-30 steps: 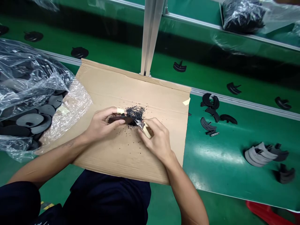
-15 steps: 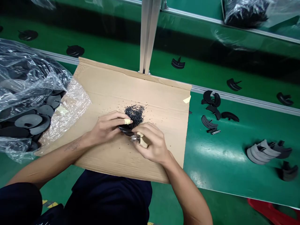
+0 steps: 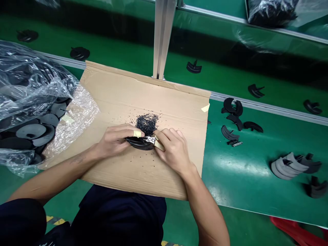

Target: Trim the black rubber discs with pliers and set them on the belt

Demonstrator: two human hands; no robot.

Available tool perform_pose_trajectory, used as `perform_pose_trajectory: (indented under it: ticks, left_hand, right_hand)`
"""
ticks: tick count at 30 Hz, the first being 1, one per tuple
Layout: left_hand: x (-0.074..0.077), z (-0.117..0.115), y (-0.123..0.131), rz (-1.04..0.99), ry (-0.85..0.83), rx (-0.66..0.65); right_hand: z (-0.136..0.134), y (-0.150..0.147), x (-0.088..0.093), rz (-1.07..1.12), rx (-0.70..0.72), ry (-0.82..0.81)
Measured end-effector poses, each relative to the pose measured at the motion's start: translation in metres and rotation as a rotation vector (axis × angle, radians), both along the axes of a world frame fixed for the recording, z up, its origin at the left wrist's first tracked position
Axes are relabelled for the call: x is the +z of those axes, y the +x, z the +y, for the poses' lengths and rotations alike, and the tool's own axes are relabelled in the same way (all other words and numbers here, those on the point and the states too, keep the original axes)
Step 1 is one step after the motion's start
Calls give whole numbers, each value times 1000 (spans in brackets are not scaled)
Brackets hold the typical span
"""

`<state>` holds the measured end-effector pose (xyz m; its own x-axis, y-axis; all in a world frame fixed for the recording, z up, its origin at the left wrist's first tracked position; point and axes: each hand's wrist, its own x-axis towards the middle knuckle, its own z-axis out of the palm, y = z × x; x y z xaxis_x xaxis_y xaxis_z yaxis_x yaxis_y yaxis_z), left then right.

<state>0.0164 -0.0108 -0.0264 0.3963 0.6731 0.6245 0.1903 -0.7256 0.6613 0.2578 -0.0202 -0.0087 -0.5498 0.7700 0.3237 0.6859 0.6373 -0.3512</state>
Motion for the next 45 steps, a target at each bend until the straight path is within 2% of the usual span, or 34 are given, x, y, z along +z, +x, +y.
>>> perform_pose_trajectory:
  ticks: [5,12,18,25,27,32,35,40,45]
  left_hand:
    - [-1,0,0,-36,-38,-22]
    - [-3,-2,0,-69,-127,-33]
    - [-3,-5,2,-92,-141,-44]
    - [1,-3,1,-111,-111,-51]
    - [2,-2,0,-114,-96,-49]
    - [2,-2,0,-19,-85,-55]
    - [2,-1,1,39,-56,-37]
    - [1,1,0,61,-18,53]
    - [0,1,-1,69,-45,101]
  right_hand:
    - [-2,0,0,42,17,-49]
    - [-5,0,2,24,7,-13]
    - [-9,0,6,10,4,-7]
    - [-9,-7,9,318,28,-269]
    - [-7,-7,6,291,-13,-240]
    - [-4,-5,-5,-10,-90,20]
    - [-4,-5,-7,-52,-82,47]
    - [-4,-4,-1,79,-129,-15]
    - [-4,-8,8,366,-32,-165]
